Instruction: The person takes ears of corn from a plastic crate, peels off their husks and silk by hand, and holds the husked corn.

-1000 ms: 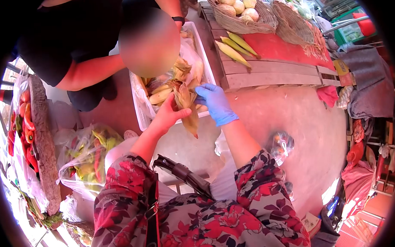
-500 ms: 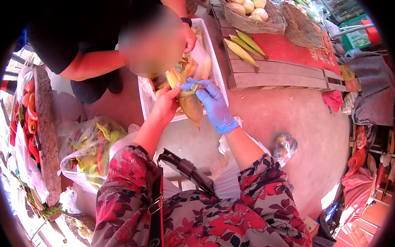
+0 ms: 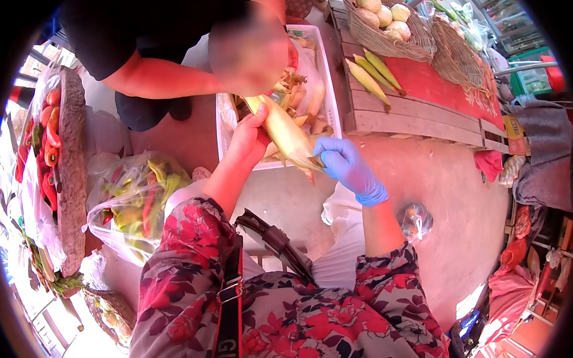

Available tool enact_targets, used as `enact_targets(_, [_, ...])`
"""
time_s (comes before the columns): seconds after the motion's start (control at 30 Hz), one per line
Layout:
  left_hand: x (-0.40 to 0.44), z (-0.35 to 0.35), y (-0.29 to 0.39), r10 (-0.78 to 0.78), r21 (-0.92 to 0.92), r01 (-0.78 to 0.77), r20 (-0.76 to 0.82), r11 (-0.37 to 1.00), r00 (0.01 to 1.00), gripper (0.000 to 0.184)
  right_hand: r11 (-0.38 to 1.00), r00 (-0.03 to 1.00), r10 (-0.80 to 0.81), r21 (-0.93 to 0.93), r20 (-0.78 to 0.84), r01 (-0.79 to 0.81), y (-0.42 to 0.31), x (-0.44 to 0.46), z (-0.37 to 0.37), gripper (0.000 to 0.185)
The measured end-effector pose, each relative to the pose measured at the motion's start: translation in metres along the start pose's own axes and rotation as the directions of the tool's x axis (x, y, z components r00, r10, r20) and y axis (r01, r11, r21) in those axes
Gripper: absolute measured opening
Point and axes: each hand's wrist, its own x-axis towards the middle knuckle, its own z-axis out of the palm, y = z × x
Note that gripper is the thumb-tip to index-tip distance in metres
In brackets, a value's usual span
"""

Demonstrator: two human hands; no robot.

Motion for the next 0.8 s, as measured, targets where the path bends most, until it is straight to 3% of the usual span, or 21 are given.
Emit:
enact_targets(0.07, [-0.001, 0.005, -0.001, 0.022, -0.021, -0.023, -0.055, 1.0, 0.998, 0.038, 0.998, 0.996, 0.038, 0.053, -0.075, -0.034, 0.005, -0.006, -0.003, 0.013])
enact_targets(0.17, [0.001, 0.008, -0.007, 0.033, -0.043, -0.036, -0.057, 0.998, 0.998, 0.039, 0.95, 0.965, 0.192, 0.28, -0.18, -0.137, -0.001, -0.014, -0.007, 0.015])
enact_targets(0.27, [-0.001, 0.015, -0.007, 0.046, -0.039, -0.049, -0.065, 0.998, 0.997, 0.039, 0.96, 0.973, 0.164, 0.253, -0.163, -0.12, 0.016, -0.02, -0.023, 0.014])
enact_targets(0.33, [-0.003, 0.017, -0.006, 0.041, -0.037, -0.044, -0.078, 0.998, 0.996, 0.039, 0.995, 0.963, -0.082, 0.042, -0.256, 0.096, 0.022, -0.023, -0.022, 0.004])
enact_targets(0.4, [0.0, 0.016, -0.006, 0.018, -0.045, -0.022, -0.078, 0.999, 0.997, 0.038, 0.968, 0.949, -0.225, -0.164, -0.219, 0.192, 0.022, -0.026, -0.027, 0.006])
enact_targets(0.5, [0.0, 0.015, -0.013, 0.011, -0.046, -0.013, -0.052, 0.999, 0.999, 0.037, 0.904, 0.976, -0.209, -0.393, -0.059, 0.17, 0.022, -0.036, -0.05, 0.012])
enact_targets(0.57, [0.001, 0.016, -0.012, 0.051, -0.041, -0.052, -0.019, 0.998, 0.999, 0.036, 0.854, 0.988, -0.153, -0.505, -0.01, 0.127, 0.022, -0.035, -0.06, 0.027])
enact_targets(0.6, [0.0, 0.015, -0.012, 0.069, -0.039, -0.069, -0.005, 0.997, 0.998, 0.036, 0.966, 0.992, -0.009, -0.257, -0.123, -0.023, 0.022, -0.032, -0.057, 0.031])
enact_targets(0.63, [-0.001, 0.014, -0.011, 0.104, -0.005, -0.103, 0.041, 0.995, 0.994, 0.035, 0.987, 0.969, 0.157, 0.022, -0.193, -0.156, 0.024, -0.026, -0.05, 0.036])
enact_targets(0.67, [-0.001, 0.014, -0.011, 0.14, 0.028, -0.144, 0.091, 0.989, 0.986, 0.035, 0.918, 0.921, 0.326, 0.302, -0.212, -0.256, 0.024, -0.019, -0.042, 0.041])
enact_targets(0.7, [0.0, 0.014, -0.009, 0.173, 0.065, -0.184, 0.143, 0.981, 0.974, 0.035, 0.996, 0.924, 0.03, -0.067, -0.381, -0.06, 0.037, -0.007, -0.03, 0.042])
enact_targets(0.73, [0.0, 0.014, -0.01, 0.197, 0.088, -0.212, 0.157, 0.973, 0.968, 0.034, 0.892, 0.853, -0.298, -0.444, -0.428, 0.088, 0.061, 0.006, -0.012, 0.043])
enact_targets(0.8, [-0.004, 0.017, -0.014, 0.242, 0.124, -0.267, 0.184, 0.956, 0.953, 0.033, 0.705, 0.869, -0.392, -0.705, -0.302, 0.073, 0.066, 0.014, 0.007, 0.047])
